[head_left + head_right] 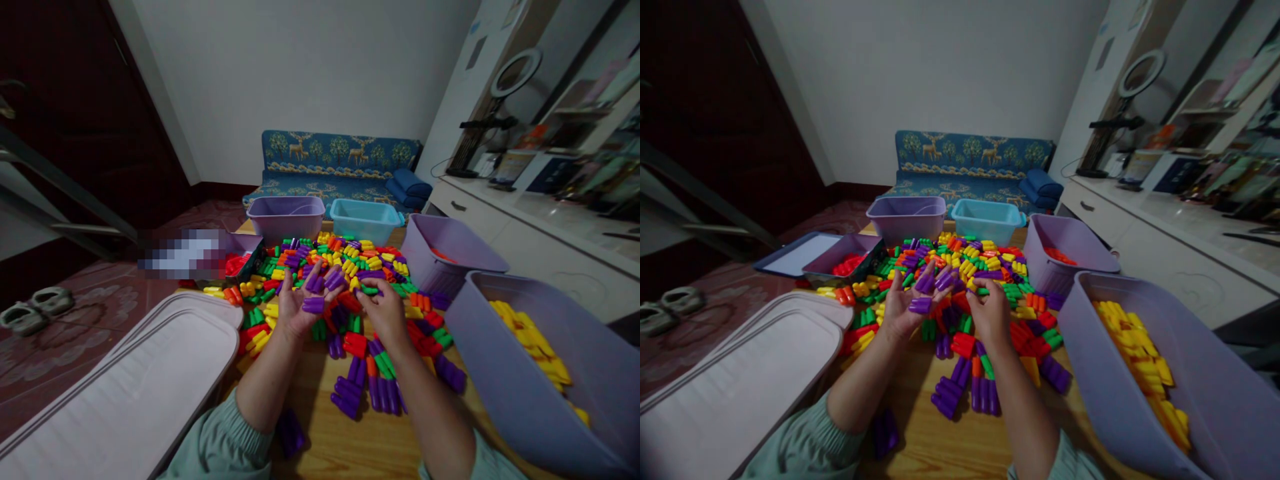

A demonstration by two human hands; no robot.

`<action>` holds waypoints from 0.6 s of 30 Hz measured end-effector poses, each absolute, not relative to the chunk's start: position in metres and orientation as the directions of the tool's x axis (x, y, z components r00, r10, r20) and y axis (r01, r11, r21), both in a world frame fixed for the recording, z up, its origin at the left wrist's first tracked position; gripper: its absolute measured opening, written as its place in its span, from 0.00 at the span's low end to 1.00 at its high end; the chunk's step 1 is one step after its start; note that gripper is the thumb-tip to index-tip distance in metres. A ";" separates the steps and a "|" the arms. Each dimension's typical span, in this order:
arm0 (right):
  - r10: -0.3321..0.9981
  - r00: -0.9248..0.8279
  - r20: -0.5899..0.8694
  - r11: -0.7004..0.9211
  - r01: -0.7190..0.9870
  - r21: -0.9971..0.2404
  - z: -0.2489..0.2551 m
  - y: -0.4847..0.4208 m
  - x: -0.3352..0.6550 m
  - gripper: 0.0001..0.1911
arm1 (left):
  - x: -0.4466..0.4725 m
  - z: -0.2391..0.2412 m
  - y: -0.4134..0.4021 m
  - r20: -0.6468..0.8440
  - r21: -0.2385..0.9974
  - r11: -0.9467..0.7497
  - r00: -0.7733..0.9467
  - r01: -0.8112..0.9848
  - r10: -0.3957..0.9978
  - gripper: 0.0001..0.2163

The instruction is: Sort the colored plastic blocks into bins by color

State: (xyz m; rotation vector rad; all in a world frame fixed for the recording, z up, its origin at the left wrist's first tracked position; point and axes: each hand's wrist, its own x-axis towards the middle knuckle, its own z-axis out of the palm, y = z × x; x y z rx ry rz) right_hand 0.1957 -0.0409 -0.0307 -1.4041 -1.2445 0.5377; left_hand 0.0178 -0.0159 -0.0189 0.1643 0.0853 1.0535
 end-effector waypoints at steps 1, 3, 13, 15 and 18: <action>0.876 0.325 0.356 0.199 0.430 -0.881 -0.030 -0.042 0.194 0.13 | 0.018 -0.019 -0.016 0.012 0.179 0.480 0.490 -0.858 0.872 0.39; 0.861 0.269 0.432 0.261 0.495 -0.829 -0.024 -0.047 0.186 0.11 | 0.018 -0.019 -0.016 0.011 0.201 0.478 0.490 -0.855 0.872 0.39; 0.851 -0.282 0.443 0.510 0.643 -0.571 -0.010 -0.071 0.150 0.22 | 0.017 -0.026 -0.017 0.068 0.354 0.490 0.544 -0.797 0.836 0.38; 0.853 -0.263 0.451 0.499 0.667 -0.554 -0.011 -0.070 0.152 0.18 | 0.018 -0.026 -0.017 0.066 0.343 0.496 0.547 -0.798 0.834 0.38; 0.851 -0.130 0.509 0.453 0.673 -0.584 -0.010 -0.067 0.158 0.12 | 0.018 -0.024 -0.016 0.054 0.314 0.507 0.548 -0.803 0.834 0.39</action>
